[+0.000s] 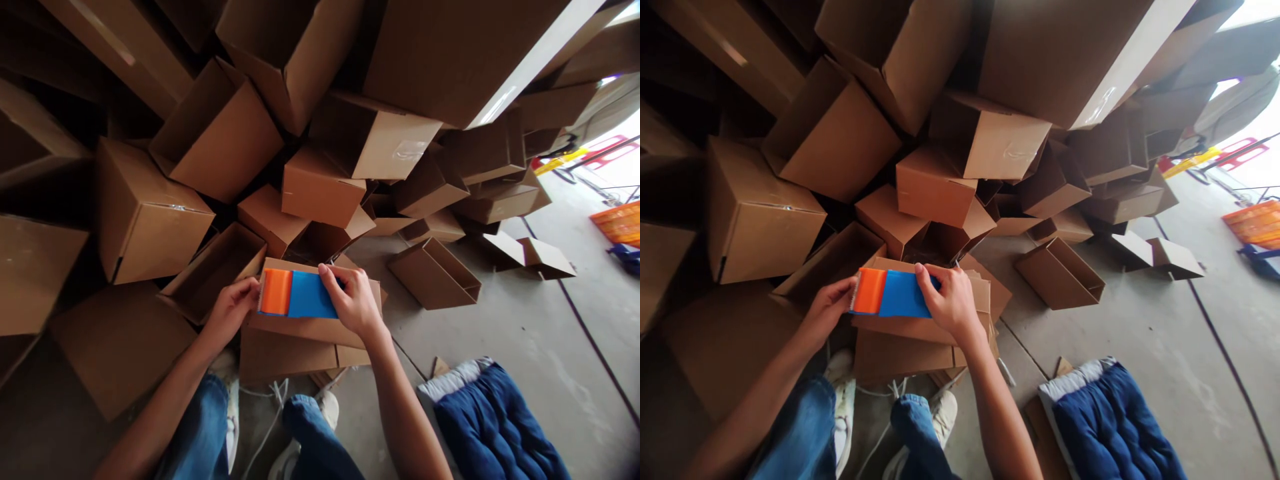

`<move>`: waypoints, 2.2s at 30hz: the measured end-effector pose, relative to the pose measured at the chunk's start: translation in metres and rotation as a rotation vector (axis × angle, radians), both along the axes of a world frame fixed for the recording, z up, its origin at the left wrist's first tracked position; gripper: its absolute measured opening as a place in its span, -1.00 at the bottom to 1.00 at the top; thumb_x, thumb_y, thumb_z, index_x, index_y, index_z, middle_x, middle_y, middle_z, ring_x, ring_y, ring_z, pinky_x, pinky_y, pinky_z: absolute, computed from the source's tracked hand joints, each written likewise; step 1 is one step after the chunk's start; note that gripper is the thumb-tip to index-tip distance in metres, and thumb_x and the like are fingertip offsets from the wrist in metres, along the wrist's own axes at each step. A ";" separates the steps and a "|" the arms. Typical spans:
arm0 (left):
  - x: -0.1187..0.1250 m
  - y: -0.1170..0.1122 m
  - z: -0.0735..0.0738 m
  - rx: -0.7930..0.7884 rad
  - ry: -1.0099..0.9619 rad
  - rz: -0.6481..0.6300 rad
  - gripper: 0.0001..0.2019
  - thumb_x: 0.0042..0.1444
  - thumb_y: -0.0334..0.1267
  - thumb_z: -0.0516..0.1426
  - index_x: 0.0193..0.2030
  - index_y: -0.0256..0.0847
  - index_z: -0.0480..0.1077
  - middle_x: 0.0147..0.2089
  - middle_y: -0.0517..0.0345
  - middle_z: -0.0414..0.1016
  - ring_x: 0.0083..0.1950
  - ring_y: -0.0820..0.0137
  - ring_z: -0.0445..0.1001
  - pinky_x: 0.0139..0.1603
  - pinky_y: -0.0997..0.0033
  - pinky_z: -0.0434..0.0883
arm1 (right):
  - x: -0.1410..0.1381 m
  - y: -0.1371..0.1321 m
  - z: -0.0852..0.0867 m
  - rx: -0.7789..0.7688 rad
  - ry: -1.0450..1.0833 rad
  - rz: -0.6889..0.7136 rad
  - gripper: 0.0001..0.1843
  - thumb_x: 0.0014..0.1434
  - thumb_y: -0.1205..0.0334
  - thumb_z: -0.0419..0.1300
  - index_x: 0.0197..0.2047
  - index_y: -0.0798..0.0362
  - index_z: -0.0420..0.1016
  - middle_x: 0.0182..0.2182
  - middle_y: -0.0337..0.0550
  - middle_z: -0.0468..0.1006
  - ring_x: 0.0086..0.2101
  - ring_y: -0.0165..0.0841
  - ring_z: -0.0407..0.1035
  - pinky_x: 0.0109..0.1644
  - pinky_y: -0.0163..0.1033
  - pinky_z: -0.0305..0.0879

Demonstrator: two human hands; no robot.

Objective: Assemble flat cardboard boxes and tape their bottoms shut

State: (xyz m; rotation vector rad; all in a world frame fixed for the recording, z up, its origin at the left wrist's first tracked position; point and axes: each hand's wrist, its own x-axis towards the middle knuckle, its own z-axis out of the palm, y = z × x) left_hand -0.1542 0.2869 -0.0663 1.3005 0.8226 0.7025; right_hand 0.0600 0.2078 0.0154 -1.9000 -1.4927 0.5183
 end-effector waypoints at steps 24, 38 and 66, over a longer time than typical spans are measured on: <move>-0.043 0.032 0.017 0.169 0.191 -0.027 -0.54 0.22 0.12 0.21 -0.55 -0.15 0.34 -0.52 0.25 0.27 -0.44 0.42 0.21 -0.42 0.47 0.20 | 0.013 -0.018 0.017 -0.039 -0.119 -0.023 -0.35 0.41 -0.24 -0.01 -0.60 -0.01 0.13 -0.66 -0.32 0.08 -0.57 -0.44 -0.11 -0.45 -0.23 -0.09; -0.090 0.075 0.002 0.032 0.180 0.034 -0.67 0.22 -0.10 0.21 -0.47 -0.24 0.31 -0.49 0.34 0.17 -0.41 0.59 0.13 -0.35 0.60 0.12 | 0.065 -0.046 0.022 -0.037 -0.095 -0.220 -0.31 0.26 -0.33 0.13 -0.67 -0.01 0.14 -0.62 -0.27 -0.01 -0.55 -0.44 -0.11 -0.55 -0.25 -0.18; -0.004 -0.002 -0.027 0.265 0.009 0.315 -0.45 -0.10 -0.24 0.49 -0.20 -0.09 0.17 -0.05 0.24 0.36 0.23 0.09 0.61 0.24 0.01 0.58 | 0.091 -0.079 -0.007 0.149 0.142 -0.390 -0.25 0.23 -0.47 0.11 -0.63 -0.01 0.10 -0.62 -0.33 -0.01 -0.57 -0.48 -0.10 -0.54 -0.24 -0.18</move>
